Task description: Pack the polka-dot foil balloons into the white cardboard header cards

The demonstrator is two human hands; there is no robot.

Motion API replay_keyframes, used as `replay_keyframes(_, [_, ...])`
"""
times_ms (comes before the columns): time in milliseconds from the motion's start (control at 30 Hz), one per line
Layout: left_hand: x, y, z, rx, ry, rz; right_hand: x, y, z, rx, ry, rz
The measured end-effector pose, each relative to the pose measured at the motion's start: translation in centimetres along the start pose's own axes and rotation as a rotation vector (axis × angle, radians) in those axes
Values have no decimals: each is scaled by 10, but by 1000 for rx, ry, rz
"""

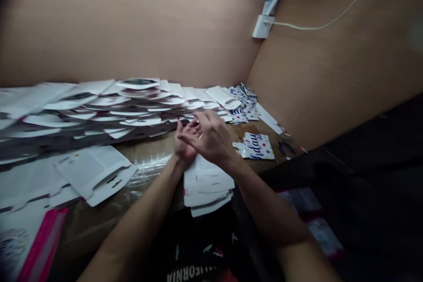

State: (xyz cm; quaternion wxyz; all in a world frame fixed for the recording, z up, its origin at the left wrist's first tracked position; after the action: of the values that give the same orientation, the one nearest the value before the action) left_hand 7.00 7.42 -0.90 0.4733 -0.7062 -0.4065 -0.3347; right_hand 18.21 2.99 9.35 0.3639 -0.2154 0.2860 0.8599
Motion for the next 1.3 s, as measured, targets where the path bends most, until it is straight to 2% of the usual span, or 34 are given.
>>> replay_keyframes(67, [-4,2,7,1,13,36,-20,-36,-75,255,112,-138])
replay_keyframes(133, [-6,3,11,5,44,66,-33,-65,-138,516,235,-212])
replay_keyframes(200, [-5,4,12,51,59,123,-39,-83,-177,699,175,-185])
replay_keyframes(233, [-5,5,11,117,55,177,-39,-88,-185,753,77,-152])
replay_keyframes(333, [-4,7,8,522,-29,483,-36,-92,-180,821,-249,-18])
replay_keyframes(400, [-6,10,6,790,-83,757,-33,-91,-166,845,-353,68])
replay_keyframes(467, [-10,14,5,920,-86,995,-28,-90,-154,836,-305,89])
replay_keyframes(533, [-14,18,6,962,-64,1159,-22,-88,-146,763,-202,32])
replay_keyframes(600, [-17,18,9,978,-87,1234,-18,-85,-142,649,-188,-20])
replay_keyframes(667, [-16,17,11,918,-170,1139,-18,-82,-138,641,-328,7])
replay_keyframes(700, [-15,15,11,840,-208,1019,-18,-80,-136,710,-412,79])
replay_keyframes(767, [-10,13,7,654,-223,777,-16,-76,-130,969,-505,350])
replay_keyframes(800, [-7,12,3,546,-182,696,-14,-73,-126,1116,-495,526])
replay_keyframes(867, [-1,11,-11,283,-17,591,-6,-63,-118,1338,-383,854])
replay_keyframes(933, [4,9,-27,11,171,469,1,-50,-111,1440,-252,1036])
replay_keyframes(1000, [8,7,-41,-157,289,335,5,-38,-107,1462,-185,1111])
replay_keyframes(1067, [13,3,-48,-176,305,283,4,-29,-105,1431,-156,1193])
replay_keyframes(1167, [17,0,-50,-181,270,266,1,-24,-105,1328,-128,1293])
replay_keyframes(1233, [19,-1,-49,-198,258,271,2,-24,-108,1312,-177,1194])
replay_keyframes(1300, [19,0,-50,-215,259,272,8,-24,-112,1281,-257,992])
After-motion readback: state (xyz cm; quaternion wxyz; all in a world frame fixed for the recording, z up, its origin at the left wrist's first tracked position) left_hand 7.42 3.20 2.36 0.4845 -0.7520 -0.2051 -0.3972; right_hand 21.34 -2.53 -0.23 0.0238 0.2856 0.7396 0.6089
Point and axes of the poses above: each hand's wrist, its own z-axis towards the middle knuckle, its own x-axis out of the palm, y = z × x, the point moved 1 cm from there along z, towards the middle knuckle, and after that the axes turned 15 degrees about -y, right-handed, at the moved point
